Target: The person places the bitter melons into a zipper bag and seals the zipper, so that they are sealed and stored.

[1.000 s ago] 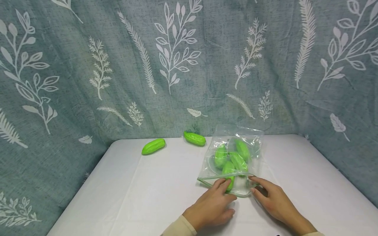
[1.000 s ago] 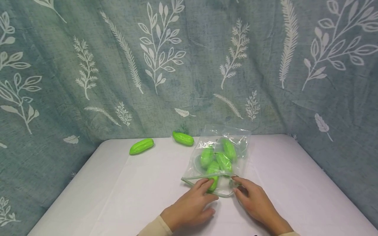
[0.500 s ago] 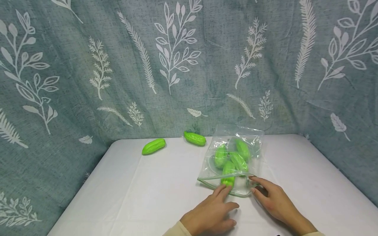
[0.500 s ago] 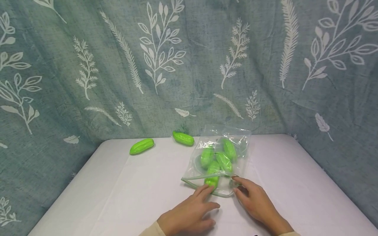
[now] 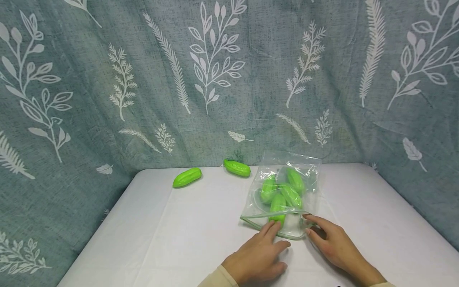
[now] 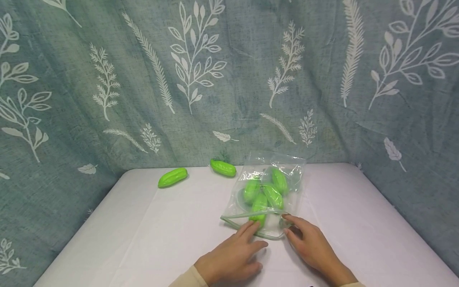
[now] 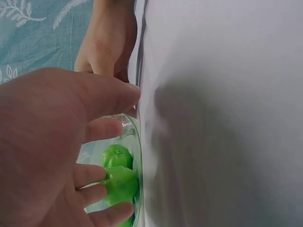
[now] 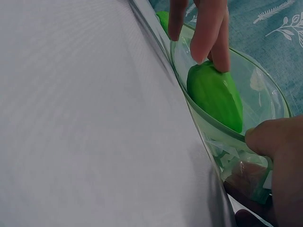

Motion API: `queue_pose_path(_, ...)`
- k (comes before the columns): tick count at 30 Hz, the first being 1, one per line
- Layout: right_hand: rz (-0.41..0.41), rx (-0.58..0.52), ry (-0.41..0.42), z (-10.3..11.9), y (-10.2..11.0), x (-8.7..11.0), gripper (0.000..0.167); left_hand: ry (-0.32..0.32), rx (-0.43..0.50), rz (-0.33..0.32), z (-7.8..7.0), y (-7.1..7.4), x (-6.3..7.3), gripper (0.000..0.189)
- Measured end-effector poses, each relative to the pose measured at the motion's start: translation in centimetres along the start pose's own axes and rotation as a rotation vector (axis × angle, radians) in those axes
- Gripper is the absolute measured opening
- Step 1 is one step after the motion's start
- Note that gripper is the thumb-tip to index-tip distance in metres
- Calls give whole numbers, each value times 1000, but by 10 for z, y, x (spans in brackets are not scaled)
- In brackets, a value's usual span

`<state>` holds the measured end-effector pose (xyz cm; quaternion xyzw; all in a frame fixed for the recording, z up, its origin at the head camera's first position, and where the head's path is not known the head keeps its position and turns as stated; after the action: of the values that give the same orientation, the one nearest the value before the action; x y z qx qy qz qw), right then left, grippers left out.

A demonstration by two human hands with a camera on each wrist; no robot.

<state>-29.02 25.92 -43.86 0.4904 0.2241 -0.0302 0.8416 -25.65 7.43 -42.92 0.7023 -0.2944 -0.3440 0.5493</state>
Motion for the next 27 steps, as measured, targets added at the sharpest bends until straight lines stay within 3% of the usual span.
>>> queue_pose_path(10,4,-7,-2,-1,0,0,37,16,-51,-42,4,3,-9,55)
queue_pose_path(17,12,-5,-4,-1,-2,0,37,83,24,28,13,-4,-16,58)
queue_pose_path(27,-1,9,-2,-2,-1,0,37,119,31,51,19,-7,-22,52)
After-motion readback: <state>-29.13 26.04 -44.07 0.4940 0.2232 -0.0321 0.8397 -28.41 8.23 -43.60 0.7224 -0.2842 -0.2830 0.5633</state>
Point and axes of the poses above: each hand's wrist, its own x-axis away from the middle knuckle, its own y-axis out of the back of the hand, z = x × y, the point moved 8 cm from there along -x, towards the middle knuckle, and after that the axes turned 9 degrees about x, right-handed, at the moved point
